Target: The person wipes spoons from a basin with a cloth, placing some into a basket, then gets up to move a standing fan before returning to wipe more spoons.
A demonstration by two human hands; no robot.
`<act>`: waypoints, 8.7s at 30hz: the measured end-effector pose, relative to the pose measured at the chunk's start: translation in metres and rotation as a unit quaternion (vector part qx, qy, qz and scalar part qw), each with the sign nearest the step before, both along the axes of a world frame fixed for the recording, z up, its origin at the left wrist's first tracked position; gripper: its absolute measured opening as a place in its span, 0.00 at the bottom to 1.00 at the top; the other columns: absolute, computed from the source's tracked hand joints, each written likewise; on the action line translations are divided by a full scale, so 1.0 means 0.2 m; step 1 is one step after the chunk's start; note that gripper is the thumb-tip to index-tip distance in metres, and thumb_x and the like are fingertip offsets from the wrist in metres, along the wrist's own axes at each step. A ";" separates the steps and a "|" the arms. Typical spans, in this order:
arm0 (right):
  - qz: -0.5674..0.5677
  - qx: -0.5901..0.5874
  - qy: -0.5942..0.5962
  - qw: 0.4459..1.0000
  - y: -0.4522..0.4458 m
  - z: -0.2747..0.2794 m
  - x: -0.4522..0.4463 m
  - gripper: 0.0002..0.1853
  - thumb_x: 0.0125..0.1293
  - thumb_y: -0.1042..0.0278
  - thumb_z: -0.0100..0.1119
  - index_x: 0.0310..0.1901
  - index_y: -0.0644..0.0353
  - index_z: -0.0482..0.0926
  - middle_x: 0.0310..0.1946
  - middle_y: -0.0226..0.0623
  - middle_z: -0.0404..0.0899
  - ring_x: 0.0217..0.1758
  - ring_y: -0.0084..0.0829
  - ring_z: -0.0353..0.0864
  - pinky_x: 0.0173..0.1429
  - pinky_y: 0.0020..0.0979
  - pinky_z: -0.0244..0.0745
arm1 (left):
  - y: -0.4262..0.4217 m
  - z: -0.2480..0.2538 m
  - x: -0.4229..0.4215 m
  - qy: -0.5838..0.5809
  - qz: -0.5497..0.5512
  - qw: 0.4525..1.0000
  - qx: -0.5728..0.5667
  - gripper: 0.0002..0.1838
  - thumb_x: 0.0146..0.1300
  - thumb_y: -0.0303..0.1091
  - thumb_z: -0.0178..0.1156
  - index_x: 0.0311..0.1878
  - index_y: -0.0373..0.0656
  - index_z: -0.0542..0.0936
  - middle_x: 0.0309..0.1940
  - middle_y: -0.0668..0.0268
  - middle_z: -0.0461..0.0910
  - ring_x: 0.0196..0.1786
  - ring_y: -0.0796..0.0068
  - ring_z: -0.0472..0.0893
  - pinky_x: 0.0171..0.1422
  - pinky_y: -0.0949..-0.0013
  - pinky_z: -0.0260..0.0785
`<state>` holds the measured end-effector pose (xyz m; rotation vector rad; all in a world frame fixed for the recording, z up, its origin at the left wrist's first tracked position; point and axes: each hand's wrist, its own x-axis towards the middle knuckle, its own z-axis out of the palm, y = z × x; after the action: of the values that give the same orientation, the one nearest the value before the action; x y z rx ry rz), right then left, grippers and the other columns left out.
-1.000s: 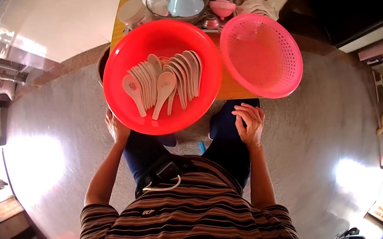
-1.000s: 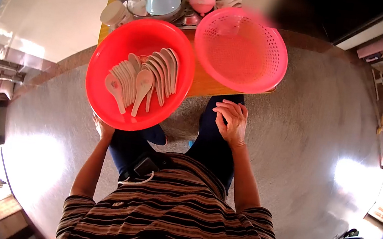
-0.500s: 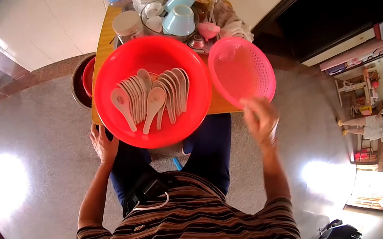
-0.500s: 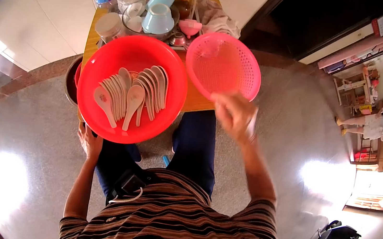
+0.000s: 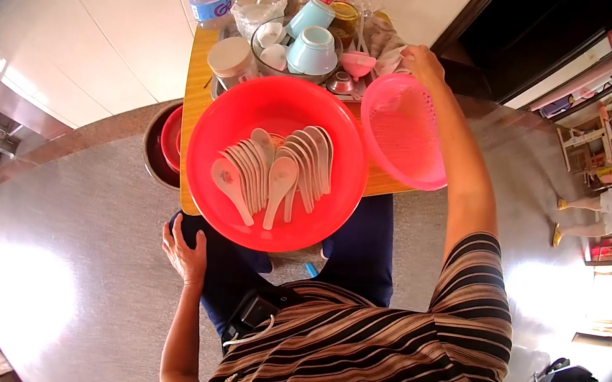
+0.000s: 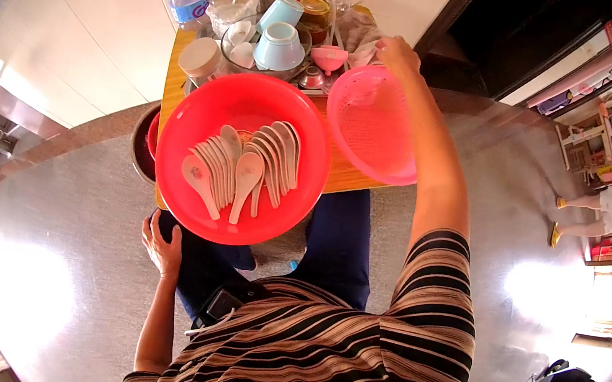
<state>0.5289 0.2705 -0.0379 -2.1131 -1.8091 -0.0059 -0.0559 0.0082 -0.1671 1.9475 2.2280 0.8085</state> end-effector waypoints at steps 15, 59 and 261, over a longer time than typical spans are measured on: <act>0.050 0.298 0.702 0.645 -0.22 0.42 -0.24 0.12 0.68 0.65 0.52 0.48 0.61 0.75 0.43 0.32 0.79 0.44 0.25 0.78 0.47 0.29 0.76 | -0.02 0.00 0.05 -0.025 0.008 1.000 -0.011 0.32 0.56 0.41 0.63 0.65 0.50 0.69 0.65 0.45 0.62 0.65 0.42 0.63 0.68 0.47 0.57; 0.324 0.114 0.677 0.651 -1.47 0.16 -1.11 0.30 0.59 0.67 0.66 0.63 0.61 0.68 0.64 0.39 0.63 0.66 0.33 0.63 0.66 0.34 0.60 | -0.06 0.94 0.95 -0.576 -0.344 0.717 -0.187 0.14 0.68 0.34 0.60 0.50 0.33 0.78 0.40 0.68 0.82 0.43 0.83 0.79 0.47 0.76 0.71; 0.250 0.284 0.186 0.907 -0.38 0.10 -1.24 0.11 0.58 0.56 0.61 0.43 0.44 0.80 0.37 0.30 0.78 0.37 0.39 0.82 0.38 0.38 0.79 | 0.85 0.79 0.80 -0.519 -0.275 0.795 -0.152 0.18 0.68 0.41 0.58 0.57 0.43 0.75 0.21 0.78 0.65 0.16 0.90 0.59 0.18 0.82 0.48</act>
<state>0.2806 0.1940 -0.0174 -1.1340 -1.7775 0.0014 0.1038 0.1782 -0.0083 1.3149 0.9927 0.9789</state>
